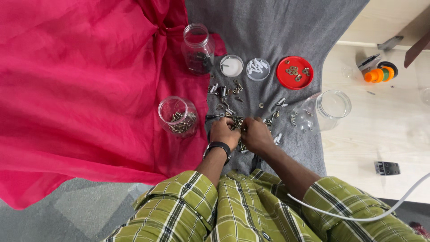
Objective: The person sits on the floor and sorts small metal hardware pieces, including screws, nuts, and washers, from a pile on a gray cloth into separate glass jars and plastic containers.
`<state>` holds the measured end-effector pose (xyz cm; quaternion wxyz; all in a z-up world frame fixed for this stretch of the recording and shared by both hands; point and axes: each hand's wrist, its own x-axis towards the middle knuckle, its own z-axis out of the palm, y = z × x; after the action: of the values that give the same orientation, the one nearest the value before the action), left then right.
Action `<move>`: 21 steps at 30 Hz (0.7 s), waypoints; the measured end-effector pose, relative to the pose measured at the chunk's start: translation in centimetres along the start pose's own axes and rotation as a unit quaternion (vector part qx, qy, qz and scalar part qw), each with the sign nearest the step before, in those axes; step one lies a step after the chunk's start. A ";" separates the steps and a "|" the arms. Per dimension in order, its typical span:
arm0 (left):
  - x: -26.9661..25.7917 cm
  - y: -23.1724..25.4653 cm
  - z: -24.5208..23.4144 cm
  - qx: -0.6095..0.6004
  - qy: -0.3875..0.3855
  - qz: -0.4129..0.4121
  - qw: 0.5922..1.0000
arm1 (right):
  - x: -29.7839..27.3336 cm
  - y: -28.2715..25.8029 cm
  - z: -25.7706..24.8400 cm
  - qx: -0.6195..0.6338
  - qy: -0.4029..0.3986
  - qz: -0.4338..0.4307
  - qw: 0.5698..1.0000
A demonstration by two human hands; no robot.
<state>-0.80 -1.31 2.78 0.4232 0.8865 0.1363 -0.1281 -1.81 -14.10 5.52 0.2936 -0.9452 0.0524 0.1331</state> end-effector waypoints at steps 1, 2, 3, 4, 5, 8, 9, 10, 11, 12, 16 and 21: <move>-0.1 0.1 -0.1 0.001 -0.001 -0.003 1.000 | -0.2 0.0 0.0 0.001 0.003 -0.011 1.000; -0.1 0.2 -0.2 0.002 -0.003 -0.005 1.000 | -0.2 0.0 0.0 0.002 0.006 -0.022 1.000; -0.1 0.3 -0.2 0.000 -0.005 -0.008 1.000 | -0.1 0.0 -0.1 -0.002 -0.005 -0.017 1.000; -0.1 0.3 -0.3 -0.003 -0.007 -0.011 1.000 | -0.1 0.0 -0.2 -0.006 -0.016 -0.013 1.000; -0.1 0.4 -0.3 -0.005 -0.009 -0.014 1.000 | 0.0 -0.1 -0.3 -0.009 -0.027 -0.008 1.000; -0.2 0.5 -0.4 -0.010 -0.006 -0.006 1.000 | 0.3 -0.6 -0.8 0.015 -0.071 0.027 0.997; -0.2 0.6 -0.4 -0.020 -0.005 -0.007 1.000 | 0.2 -0.7 -0.9 0.012 -0.067 0.017 0.998; -0.2 0.7 -0.4 -0.030 -0.003 -0.008 0.999 | 0.1 -0.9 -1.0 0.008 -0.062 0.007 0.998; -0.2 0.8 -0.5 -0.039 -0.002 -0.010 0.999 | 0.0 -1.1 -0.9 0.006 -0.058 -0.002 0.998; -0.2 0.9 -0.6 -0.041 -0.012 -0.015 0.999 | -0.1 -1.3 -0.7 -0.005 -0.046 -0.013 0.999; -0.2 1.4 -1.0 -0.051 -0.035 -0.046 0.997 | 0.1 -1.5 -0.2 -0.014 -0.025 -0.055 0.998; 0.0 0.5 -0.9 -0.087 -0.027 -0.071 0.993 | 1.1 0.1 0.3 0.091 -0.091 0.014 0.992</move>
<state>-0.53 -0.89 3.66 0.4921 0.8306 0.1979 -0.1697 -0.80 -13.99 4.91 0.3802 -0.8976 0.0505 0.2172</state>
